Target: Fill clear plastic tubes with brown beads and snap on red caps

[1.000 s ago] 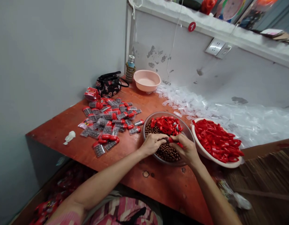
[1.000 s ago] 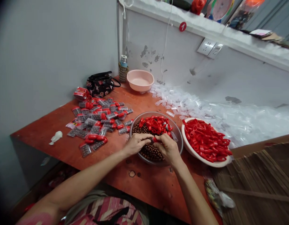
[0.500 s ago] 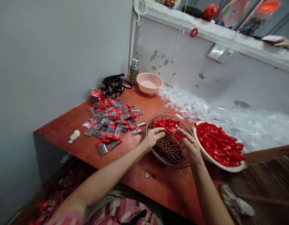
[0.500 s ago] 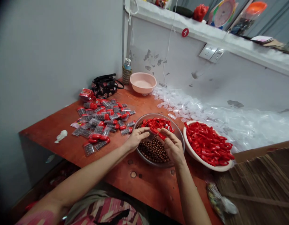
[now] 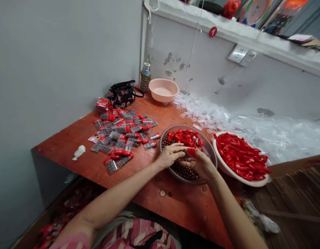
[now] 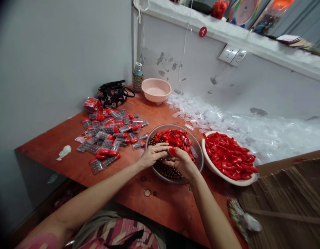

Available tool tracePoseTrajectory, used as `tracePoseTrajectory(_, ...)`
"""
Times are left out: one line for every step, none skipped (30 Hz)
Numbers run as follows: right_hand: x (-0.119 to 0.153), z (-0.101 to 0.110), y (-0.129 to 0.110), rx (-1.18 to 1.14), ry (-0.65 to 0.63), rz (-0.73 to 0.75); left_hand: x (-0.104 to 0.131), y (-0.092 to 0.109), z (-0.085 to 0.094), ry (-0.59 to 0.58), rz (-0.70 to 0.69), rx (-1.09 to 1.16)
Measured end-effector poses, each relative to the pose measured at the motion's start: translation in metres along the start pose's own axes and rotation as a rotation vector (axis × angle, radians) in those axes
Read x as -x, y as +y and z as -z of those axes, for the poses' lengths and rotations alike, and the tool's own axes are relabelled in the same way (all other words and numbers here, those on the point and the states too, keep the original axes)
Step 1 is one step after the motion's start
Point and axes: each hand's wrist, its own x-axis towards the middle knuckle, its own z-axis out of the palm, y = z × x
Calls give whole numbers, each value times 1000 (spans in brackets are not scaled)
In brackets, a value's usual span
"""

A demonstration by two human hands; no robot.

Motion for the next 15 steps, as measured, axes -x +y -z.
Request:
tracePoseTrajectory(-1,-3,2,5,6,1,0,0,0,0,0,-5)
tracePoseTrajectory(-3,-5,4,10,19,9,0,1,0,2,2,-10)
tracePoseTrajectory(-5,-6,6,9,40,22,0,1,0,7,3,-16)
tracePoseTrajectory(-7,-7,8,-1,66,39,1,1,1,9,0,-21)
tracePoseTrajectory(-9,-8,9,-21,92,55,1,1,1,13,-5,-25)
tracePoseTrajectory(-12,-9,11,-51,120,67,1,1,2,19,-12,-30)
tracePoseTrajectory(-14,-9,13,-83,148,74,1,1,2,27,-18,-36)
tracePoseTrajectory(-16,-10,15,-114,176,77,1,1,3,34,-21,-46)
tracePoseTrajectory(-17,-12,16,-138,198,76,1,1,3,38,-22,-57)
tracePoseTrajectory(-19,-14,17,-150,211,72,1,1,2,41,-21,-70)
tracePoseTrajectory(-19,-16,17,-149,211,62,1,1,1,47,-17,-79)
tracePoseTrajectory(-19,-18,16,-133,197,50,1,2,-1,56,-10,-80)
tracePoseTrajectory(-18,-19,15,-102,174,44,1,3,-2,69,0,-71)
tracePoseTrajectory(-17,-19,12,-56,149,46,0,4,-4,88,14,-53)
tracePoseTrajectory(-15,-16,7,10,135,66,0,5,-4,112,30,-31)
